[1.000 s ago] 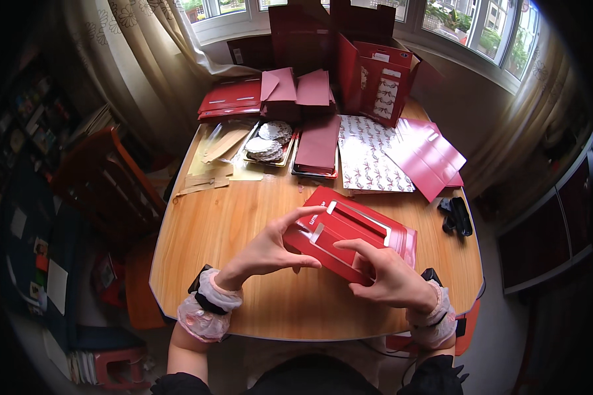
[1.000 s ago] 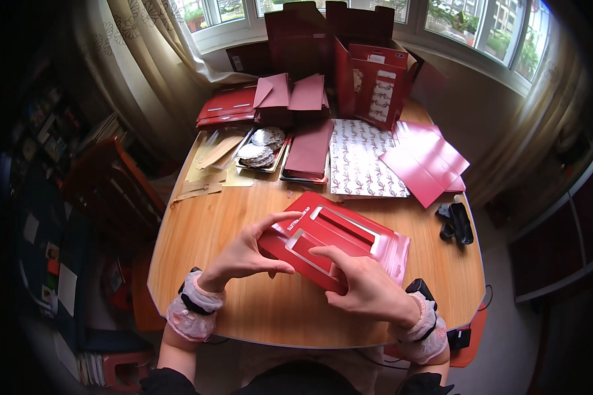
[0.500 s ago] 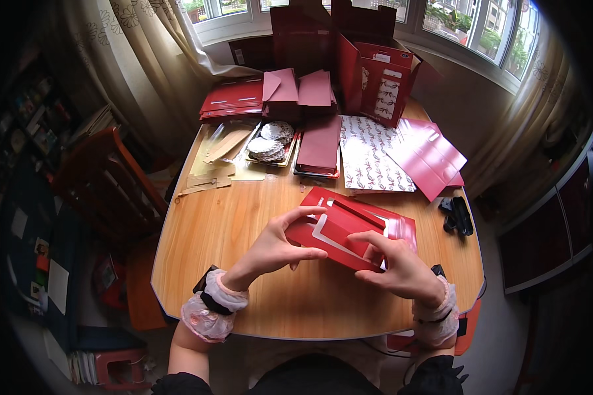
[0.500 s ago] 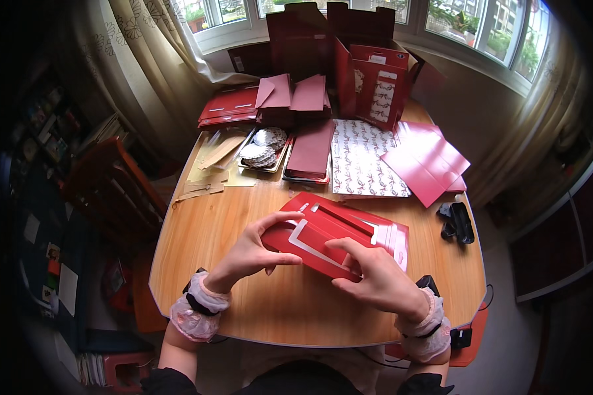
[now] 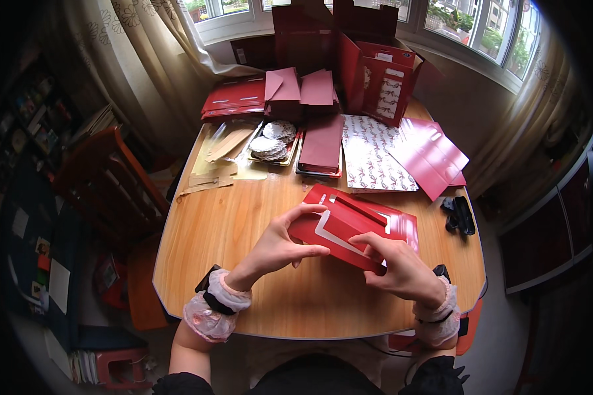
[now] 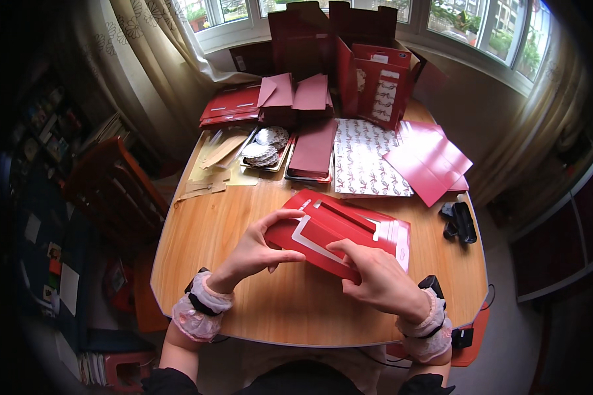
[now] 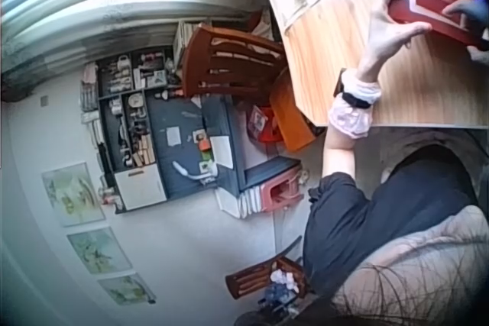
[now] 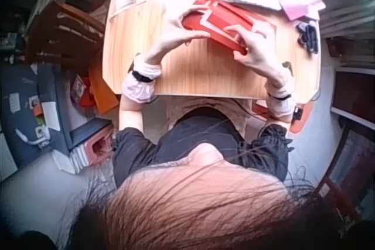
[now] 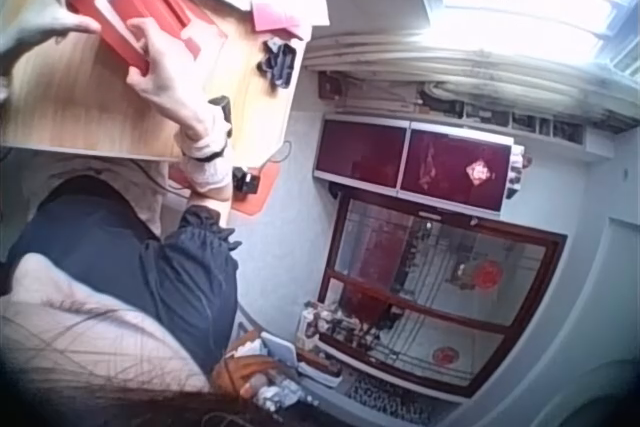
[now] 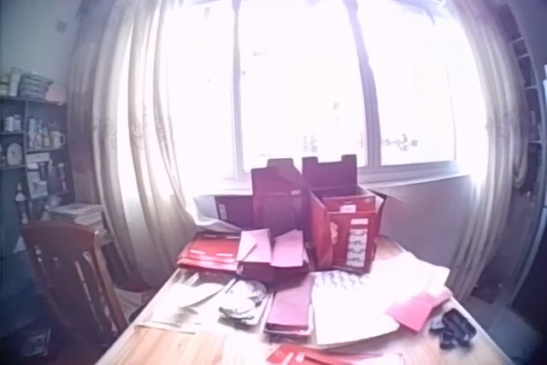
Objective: The person is manually folding and assembling red paper or cardboard wallet-like items.
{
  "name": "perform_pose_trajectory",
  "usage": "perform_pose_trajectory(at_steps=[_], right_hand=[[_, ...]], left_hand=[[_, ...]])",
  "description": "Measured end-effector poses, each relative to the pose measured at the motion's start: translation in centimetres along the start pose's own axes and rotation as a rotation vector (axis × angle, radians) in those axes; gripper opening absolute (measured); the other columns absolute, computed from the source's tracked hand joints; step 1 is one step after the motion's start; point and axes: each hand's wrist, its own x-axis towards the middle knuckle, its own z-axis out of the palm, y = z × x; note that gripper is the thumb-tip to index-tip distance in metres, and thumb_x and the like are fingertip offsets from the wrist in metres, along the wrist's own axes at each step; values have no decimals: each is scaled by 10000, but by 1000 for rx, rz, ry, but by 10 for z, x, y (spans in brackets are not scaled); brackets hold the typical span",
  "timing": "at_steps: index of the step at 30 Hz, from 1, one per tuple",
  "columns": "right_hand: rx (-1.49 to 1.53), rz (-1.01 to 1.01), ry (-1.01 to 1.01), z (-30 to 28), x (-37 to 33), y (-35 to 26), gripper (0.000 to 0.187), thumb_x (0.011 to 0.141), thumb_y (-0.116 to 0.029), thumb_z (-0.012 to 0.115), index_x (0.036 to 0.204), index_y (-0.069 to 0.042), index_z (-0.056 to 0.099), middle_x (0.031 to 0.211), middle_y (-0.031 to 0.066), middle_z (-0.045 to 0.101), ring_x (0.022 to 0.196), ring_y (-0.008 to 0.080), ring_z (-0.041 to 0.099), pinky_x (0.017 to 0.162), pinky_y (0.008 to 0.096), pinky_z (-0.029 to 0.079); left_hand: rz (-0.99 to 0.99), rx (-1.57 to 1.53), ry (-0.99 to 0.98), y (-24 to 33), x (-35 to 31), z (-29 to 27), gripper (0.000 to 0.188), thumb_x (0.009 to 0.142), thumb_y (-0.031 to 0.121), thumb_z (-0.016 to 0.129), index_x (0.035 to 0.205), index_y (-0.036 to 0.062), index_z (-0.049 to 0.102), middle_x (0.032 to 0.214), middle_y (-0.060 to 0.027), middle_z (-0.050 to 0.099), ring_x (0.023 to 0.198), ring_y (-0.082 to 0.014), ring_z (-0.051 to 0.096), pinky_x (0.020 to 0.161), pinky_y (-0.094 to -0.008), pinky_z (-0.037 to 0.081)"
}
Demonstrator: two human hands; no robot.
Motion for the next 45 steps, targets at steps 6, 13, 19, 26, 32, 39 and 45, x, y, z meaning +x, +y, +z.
perform_pose_trajectory(at_steps=[6, 13, 19, 26, 32, 39, 45], right_hand=[[-57, -15, -7, 0, 1, 4, 545, 802, -42, 704, 1326, -63, 555, 883, 165, 664, 843, 359, 687, 762, 444, 535], [180, 69, -146, -9, 5, 15, 517, 837, -13, 723, 1331, -55, 574, 833, 94, 651, 778, 210, 661, 714, 347, 518], [278, 108, -197, -11, 8, 19, 512, 859, -6, 725, 1347, -60, 580, 831, 42, 628, 770, 120, 609, 689, 291, 493], [161, -21, -63, -10, 4, 11, 548, 840, 5, 718, 1359, -85, 570, 848, 59, 621, 800, 179, 631, 720, 320, 512], [-52, -35, -65, -21, -6, 3, 559, 817, -34, 757, 1340, -97, 568, 881, 99, 643, 832, 264, 661, 756, 394, 527], [28, -49, -61, -29, -9, 4, 525, 815, -46, 783, 1301, -117, 599, 854, 68, 635, 791, 234, 638, 739, 381, 516], [70, -159, -15, -35, -12, 3, 509, 812, -14, 796, 1275, -119, 614, 849, 53, 622, 757, 209, 621, 666, 341, 488]], left_hand=[[36, 6, 4, -6, 1, 0, 721, 797, 128, 920, 1418, 74, 558, 1172, -67, 696, 602, -32, 576, 494, -192, 464], [19, -13, 6, -9, 2, 1, 723, 799, 120, 919, 1420, 71, 550, 1172, -58, 689, 611, -32, 578, 497, -195, 461], [13, -12, 8, -10, 2, -1, 714, 796, 121, 920, 1408, 76, 556, 1132, -47, 700, 643, -34, 588, 494, -196, 461], [80, -13, 70, -9, 5, -1, 670, 793, 103, 917, 1373, 66, 584, 1042, -23, 704, 636, -31, 588, 491, -189, 454], [136, 8, 64, -6, 2, -4, 673, 799, 90, 912, 1385, 68, 583, 1016, -16, 702, 625, -30, 589, 485, -194, 446], [163, 1, 58, 0, -2, -2, 669, 812, 78, 903, 1396, 68, 577, 965, -8, 702, 656, -29, 601, 515, -193, 454], [324, 113, 85, -3, -3, 0, 649, 825, 49, 887, 1397, 62, 580, 993, -30, 724, 801, -40, 658, 635, -201, 515]])
